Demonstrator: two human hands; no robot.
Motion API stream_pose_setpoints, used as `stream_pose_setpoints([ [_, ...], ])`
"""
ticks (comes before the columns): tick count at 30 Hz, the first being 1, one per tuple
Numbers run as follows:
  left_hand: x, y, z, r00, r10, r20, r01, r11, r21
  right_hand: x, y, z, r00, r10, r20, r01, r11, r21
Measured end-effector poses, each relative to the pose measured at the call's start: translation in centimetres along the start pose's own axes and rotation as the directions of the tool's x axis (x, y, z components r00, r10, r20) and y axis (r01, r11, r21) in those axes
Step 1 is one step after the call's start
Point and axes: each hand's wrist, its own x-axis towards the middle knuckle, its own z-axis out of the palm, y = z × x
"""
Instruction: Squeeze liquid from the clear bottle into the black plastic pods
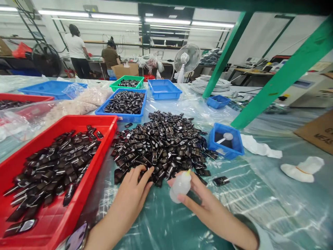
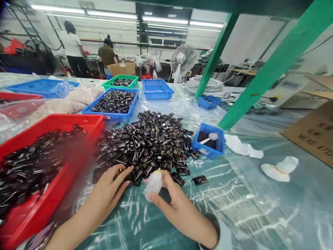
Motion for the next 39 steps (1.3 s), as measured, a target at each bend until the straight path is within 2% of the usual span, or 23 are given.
stream_pose_setpoints([
  [7, -0.4, -0.8, -1.2, 0.972, 0.218, 0.082, -0.224, 0.971, 0.078, -0.9, -1.2, -1.6, 0.996, 0.041, -0.085, -0.038, 0.999, 0.029],
  [13, 0.1, -0.2, -1.5, 0.95, 0.284, 0.129, -0.283, 0.959, -0.025, -1.2, -1.0, -1.8, 0.994, 0.043, -0.104, -0.047, 0.998, -0.041],
  [16, 0.3, 0.0, -1.5, 0.967, 0.221, 0.125, -0.204, 0.969, -0.138, -1.6, -0.7, -1.7, 0.989, 0.056, -0.139, -0.065, 0.996, -0.062],
  [19, 0.3, 0.4, -2.1, 0.987, 0.078, 0.139, -0.037, 0.959, -0.28, -1.9, -0.8, -1.6, 0.977, 0.103, -0.188, -0.111, 0.993, -0.033],
  [24, -0.2, 2.0, -3.7, 0.96, -0.142, 0.241, 0.241, 0.857, -0.455, -2.6, -1.3, -1.5, 0.953, 0.17, -0.251, -0.146, 0.983, 0.11],
  [26, -0.5, 2.4, -3.7, 0.938, -0.2, 0.283, 0.324, 0.796, -0.511, -2.8, -1.3, -1.5, 0.971, 0.146, -0.191, -0.118, 0.982, 0.15],
  [29, -0.7, 2.6, -3.0, 0.903, -0.253, 0.347, 0.426, 0.628, -0.652, -2.8, -1.4, -0.9, 0.992, 0.121, 0.042, -0.128, 0.956, 0.265],
  [31, -0.8, 2.5, -2.5, 0.895, -0.251, 0.368, 0.445, 0.542, -0.713, -2.4, -1.5, 0.1, 0.973, 0.108, 0.206, -0.17, 0.935, 0.313],
  [33, -0.8, 2.5, -2.3, 0.893, -0.248, 0.377, 0.451, 0.522, -0.724, -1.8, -1.5, 1.1, 0.958, 0.112, 0.262, -0.182, 0.949, 0.258],
  [36, -0.8, 2.5, -2.6, 0.87, -0.283, 0.403, 0.492, 0.496, -0.715, -0.9, -0.9, 2.0, 0.978, 0.139, 0.154, -0.159, 0.979, 0.126],
  [39, -0.9, 2.7, -3.1, 0.861, -0.311, 0.402, 0.509, 0.526, -0.682, -0.7, -0.1, 1.6, 0.994, 0.11, 0.005, -0.11, 0.984, 0.141],
])
